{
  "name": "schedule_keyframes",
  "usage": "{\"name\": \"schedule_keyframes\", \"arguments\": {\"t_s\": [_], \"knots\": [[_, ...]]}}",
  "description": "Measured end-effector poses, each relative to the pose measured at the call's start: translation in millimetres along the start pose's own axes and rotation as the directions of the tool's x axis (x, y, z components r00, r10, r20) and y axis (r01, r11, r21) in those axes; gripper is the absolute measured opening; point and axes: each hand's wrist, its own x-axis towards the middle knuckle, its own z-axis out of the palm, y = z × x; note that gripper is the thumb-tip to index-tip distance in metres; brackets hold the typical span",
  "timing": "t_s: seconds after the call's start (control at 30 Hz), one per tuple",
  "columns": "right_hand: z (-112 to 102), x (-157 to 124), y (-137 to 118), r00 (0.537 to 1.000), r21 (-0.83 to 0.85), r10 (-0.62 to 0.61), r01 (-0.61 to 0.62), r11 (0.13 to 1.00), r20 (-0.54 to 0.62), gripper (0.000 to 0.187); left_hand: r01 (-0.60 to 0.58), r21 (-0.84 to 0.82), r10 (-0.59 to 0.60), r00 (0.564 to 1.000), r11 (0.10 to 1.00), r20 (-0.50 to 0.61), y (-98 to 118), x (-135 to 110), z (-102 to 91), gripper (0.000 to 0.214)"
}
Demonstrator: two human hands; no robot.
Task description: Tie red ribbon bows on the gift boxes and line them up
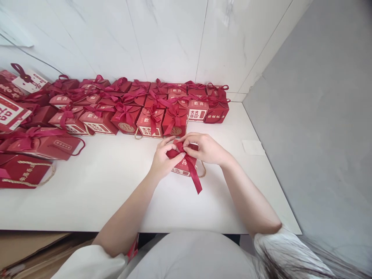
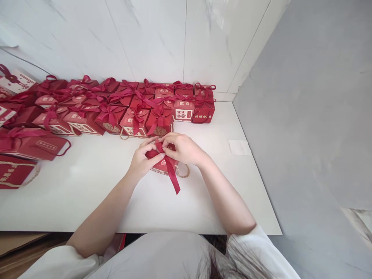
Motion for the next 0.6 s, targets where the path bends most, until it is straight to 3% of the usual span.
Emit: {"name": "schedule_keyframes", "arguments": {"t_s": [0.6], "knots": [[6.9,2.2,2.4,0.999,-0.102,0.039,-0.041,0.994,-0.026,0.01,-0.018,0.063,0.017,1.0,0.998,0.017,5.2,1.7,-0.1,0.01]]}}
